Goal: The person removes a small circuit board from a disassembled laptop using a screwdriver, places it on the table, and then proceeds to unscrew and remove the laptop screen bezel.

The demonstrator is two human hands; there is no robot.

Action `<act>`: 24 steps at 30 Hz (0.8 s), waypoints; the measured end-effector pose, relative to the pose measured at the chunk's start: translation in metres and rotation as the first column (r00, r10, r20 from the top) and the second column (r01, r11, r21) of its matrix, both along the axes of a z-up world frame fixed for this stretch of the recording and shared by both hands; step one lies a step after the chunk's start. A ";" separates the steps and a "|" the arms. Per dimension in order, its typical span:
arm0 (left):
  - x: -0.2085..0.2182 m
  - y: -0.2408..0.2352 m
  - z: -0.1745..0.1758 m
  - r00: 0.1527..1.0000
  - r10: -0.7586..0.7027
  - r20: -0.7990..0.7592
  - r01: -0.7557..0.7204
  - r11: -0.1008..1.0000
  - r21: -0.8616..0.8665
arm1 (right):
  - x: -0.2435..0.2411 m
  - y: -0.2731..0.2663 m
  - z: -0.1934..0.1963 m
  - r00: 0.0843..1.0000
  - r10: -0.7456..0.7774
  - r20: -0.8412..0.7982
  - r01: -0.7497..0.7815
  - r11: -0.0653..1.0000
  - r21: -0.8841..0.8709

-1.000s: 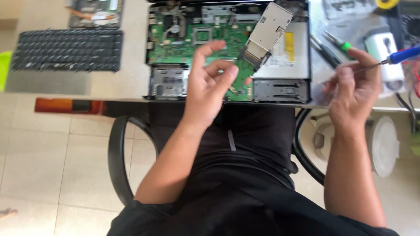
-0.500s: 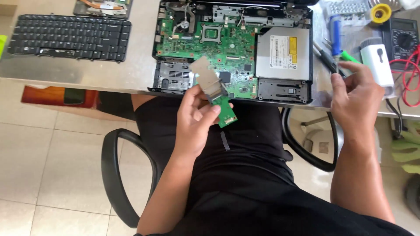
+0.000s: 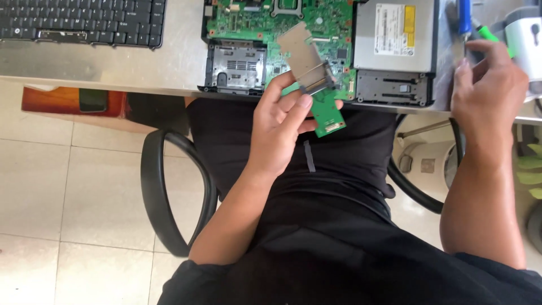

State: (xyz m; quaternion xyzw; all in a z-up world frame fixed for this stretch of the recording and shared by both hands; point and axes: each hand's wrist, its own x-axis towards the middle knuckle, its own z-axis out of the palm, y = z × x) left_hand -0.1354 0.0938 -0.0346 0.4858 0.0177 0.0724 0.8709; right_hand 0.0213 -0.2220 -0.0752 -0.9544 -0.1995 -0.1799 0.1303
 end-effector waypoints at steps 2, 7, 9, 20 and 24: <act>0.001 -0.001 -0.006 0.999 -0.007 -0.037 0.007 1.000 0.005 | -0.002 0.006 0.004 0.996 0.047 0.073 -0.050 0.998 0.044; -0.005 -0.005 -0.004 0.998 -0.055 0.009 0.053 0.991 0.125 | -0.047 0.038 0.033 0.969 0.147 0.196 -0.203 0.931 0.303; -0.009 -0.008 0.003 0.991 -0.062 0.116 0.032 0.968 0.248 | -0.074 0.051 0.043 0.962 0.263 0.067 -0.259 0.817 0.515; -0.013 -0.025 0.007 0.963 -0.107 0.249 0.059 0.979 0.193 | -0.140 0.098 0.042 0.935 0.353 0.010 -0.258 0.662 0.704; -0.014 -0.021 -0.001 0.897 -0.303 0.321 0.294 0.953 0.078 | -0.142 0.085 0.028 0.879 0.166 0.446 -0.402 0.760 0.510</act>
